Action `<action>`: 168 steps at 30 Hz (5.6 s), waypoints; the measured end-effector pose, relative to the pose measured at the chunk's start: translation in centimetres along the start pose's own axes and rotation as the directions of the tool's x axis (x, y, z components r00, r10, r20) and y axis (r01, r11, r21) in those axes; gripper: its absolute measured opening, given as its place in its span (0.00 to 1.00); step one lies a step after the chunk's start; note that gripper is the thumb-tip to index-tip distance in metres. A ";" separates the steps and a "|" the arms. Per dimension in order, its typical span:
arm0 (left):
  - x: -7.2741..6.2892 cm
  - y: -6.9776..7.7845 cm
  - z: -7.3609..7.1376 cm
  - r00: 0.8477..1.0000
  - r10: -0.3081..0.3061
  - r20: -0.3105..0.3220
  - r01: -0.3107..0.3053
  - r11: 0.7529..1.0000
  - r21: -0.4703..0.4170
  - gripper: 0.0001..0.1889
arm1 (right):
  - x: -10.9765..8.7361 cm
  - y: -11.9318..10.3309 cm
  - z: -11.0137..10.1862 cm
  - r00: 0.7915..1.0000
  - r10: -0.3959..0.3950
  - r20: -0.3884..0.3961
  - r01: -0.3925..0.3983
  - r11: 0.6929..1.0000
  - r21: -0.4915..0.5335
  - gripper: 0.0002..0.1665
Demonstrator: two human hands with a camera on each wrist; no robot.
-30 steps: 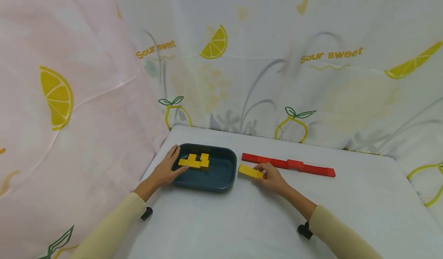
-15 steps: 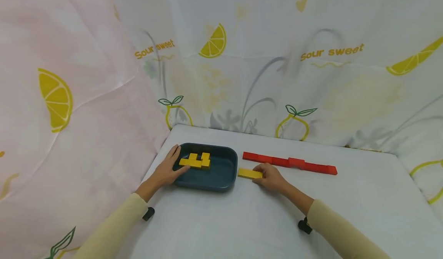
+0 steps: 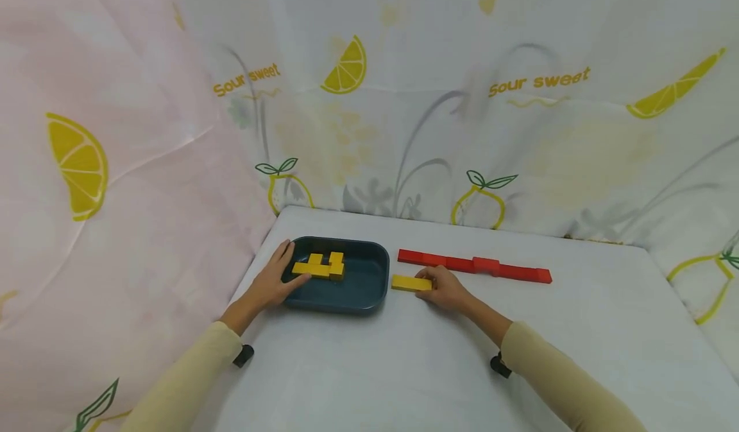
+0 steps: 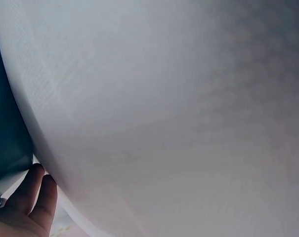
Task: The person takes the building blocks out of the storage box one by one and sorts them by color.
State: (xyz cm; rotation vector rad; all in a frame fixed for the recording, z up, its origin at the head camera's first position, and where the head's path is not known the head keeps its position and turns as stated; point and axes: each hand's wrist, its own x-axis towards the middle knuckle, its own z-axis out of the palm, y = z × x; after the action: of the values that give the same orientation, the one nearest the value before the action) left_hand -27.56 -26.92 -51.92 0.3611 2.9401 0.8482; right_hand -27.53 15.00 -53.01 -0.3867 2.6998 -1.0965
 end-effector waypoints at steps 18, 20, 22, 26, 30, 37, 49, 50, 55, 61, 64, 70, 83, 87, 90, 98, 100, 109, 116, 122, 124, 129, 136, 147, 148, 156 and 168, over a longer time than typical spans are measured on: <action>0.0 -0.2 0.0 1.000 -0.006 0.002 0.007 1.000 -0.013 0.53 | 0.1 -0.2 0.4 0.999 0.037 -0.022 -0.037 0.999 -0.004 0.20; 0.0 -0.2 0.0 1.000 -0.013 0.002 0.013 1.000 -0.012 0.53 | 0.0 -0.2 0.4 0.999 0.041 -0.022 -0.041 0.999 -0.005 0.20; 0.0 -0.1 0.0 1.000 -0.014 0.007 0.014 1.000 -0.014 0.53 | 0.0 -0.2 0.4 0.999 0.035 -0.024 -0.036 0.999 -0.016 0.20; -0.1 0.0 0.0 1.000 -0.015 0.012 0.015 1.000 -0.017 0.53 | -0.1 -0.2 0.5 0.999 0.034 -0.035 -0.034 0.999 -0.022 0.21; -0.1 0.0 0.0 1.000 -0.012 0.008 0.012 1.000 -0.016 0.53 | -0.3 -0.4 0.5 0.998 0.029 -0.047 -0.029 0.999 -0.018 0.22; -0.1 0.1 0.3 1.000 -0.001 -0.002 0.001 0.999 -0.044 0.54 | -0.9 -0.9 -0.4 0.995 0.038 -0.095 -0.042 0.998 -0.036 0.40; -0.3 0.3 -0.3 1.000 -0.008 -0.011 0.008 0.999 -0.038 0.54 | -0.6 -6.9 -1.1 0.962 -0.246 -0.122 0.219 0.955 -0.198 0.45; -0.3 0.4 -0.2 1.000 -0.007 -0.009 0.007 0.999 -0.034 0.54 | -0.5 -7.3 -0.9 0.955 -0.273 -0.118 0.244 0.945 -0.217 0.45; -0.3 0.3 0.1 1.000 -0.016 -0.009 0.015 0.999 -0.036 0.54 | -0.3 -8.7 0.7 0.887 -0.450 -0.105 0.397 0.858 -0.327 0.46; -0.7 0.1 0.5 1.000 -0.018 -0.011 0.018 1.000 -0.019 0.52 | 0.2 -9.4 3.3 0.845 -0.530 -0.070 0.441 0.766 -0.467 0.48; -0.9 0.2 0.7 1.000 -0.025 0.000 0.025 0.999 -0.023 0.51 | 0.5 -9.7 4.5 0.854 -0.518 -0.052 0.428 0.756 -0.494 0.49; -1.0 0.5 0.5 0.999 -0.036 -0.008 0.036 0.999 0.010 0.50 | 1.8 -11.1 6.7 0.885 -0.465 -0.025 0.405 0.795 -0.451 0.49; 0.5 1.6 0.6 0.999 -0.014 -0.038 0.014 1.000 0.005 0.49 | 5.2 -13.7 9.4 0.817 -0.577 -0.002 0.461 0.655 -0.599 0.43; 0.4 1.3 0.3 0.999 -0.018 -0.047 0.018 1.000 0.006 0.48 | 6.4 -14.5 10.2 0.799 -0.597 0.066 0.521 0.634 -0.571 0.40; 0.2 0.9 0.2 0.999 -0.033 -0.043 0.034 0.999 0.017 0.48 | 7.2 -15.2 11.0 0.817 -0.565 0.113 0.525 0.649 -0.550 0.38; 0.2 0.8 0.1 0.998 -0.047 -0.046 0.047 0.999 -0.006 0.50 | 8.7 -16.1 12.3 0.891 -0.414 0.186 0.426 0.621 -0.658 0.30; 0.2 0.9 0.0 0.998 -0.049 -0.050 0.049 0.999 -0.011 0.50 | 8.9 -16.2 12.3 0.894 -0.406 0.187 0.417 0.607 -0.676 0.27; -0.7 0.9 0.4 0.997 -0.065 -0.052 0.064 0.998 -0.005 0.50 | 8.6 -15.8 13.2 0.890 -0.421 0.174 0.418 0.603 -0.680 0.20; -0.6 0.9 0.6 0.997 -0.068 -0.044 0.067 0.998 -0.019 0.50 | 8.4 -15.8 13.2 0.891 -0.413 0.188 0.404 0.531 -0.745 0.30; -0.5 0.8 0.4 0.997 -0.073 -0.039 0.072 0.997 -0.010 0.50 | 8.3 -15.7 13.1 0.870 -0.459 0.178 0.419 0.502 -0.756 0.26; -0.5 0.8 0.3 0.997 -0.069 -0.039 0.069 0.998 -0.005 0.50 | 8.3 -15.7 13.0 0.854 -0.493 0.168 0.434 0.494 -0.754 0.23; -0.4 0.8 0.2 0.998 -0.055 -0.044 0.055 0.998 -0.011 0.48 | 8.4 -15.8 12.6 0.818 -0.565 0.109 0.459 0.527 -0.715 0.21; -0.4 0.8 0.2 0.997 -0.023 -0.069 0.022 1.000 -0.018 0.47 | 8.7 -15.6 12.6 0.773 -0.633 -0.038 0.459 0.600 -0.655 0.18; -0.5 0.5 -0.1 0.998 -0.029 -0.064 0.028 1.000 -0.008 0.47 | 8.2 -15.8 12.4 0.779 -0.617 -0.111 0.481 0.702 -0.526 0.20; -0.4 0.5 -0.1 0.998 -0.032 -0.061 0.031 0.999 -0.011 0.47 | 8.2 -15.7 12.4 0.775 -0.618 -0.130 0.481 0.711 -0.513 0.20; -0.5 0.5 0.0 0.997 -0.064 -0.049 0.063 0.998 -0.019 0.48 | 8.3 -15.5 12.3 0.777 -0.549 -0.308 0.458 0.829 -0.321 0.19; -0.5 0.9 0.0 0.995 -0.089 -0.041 0.088 0.996 -0.014 0.51 | 8.5 -15.2 11.2 0.878 -0.383 -0.286 0.336 0.920 -0.201 0.23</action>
State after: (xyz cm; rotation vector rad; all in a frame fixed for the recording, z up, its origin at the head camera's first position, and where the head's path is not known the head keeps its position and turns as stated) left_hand -26.89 -26.32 -51.46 0.2132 2.9627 0.8721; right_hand -29.89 -5.43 -50.90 -0.8349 3.0933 -1.1393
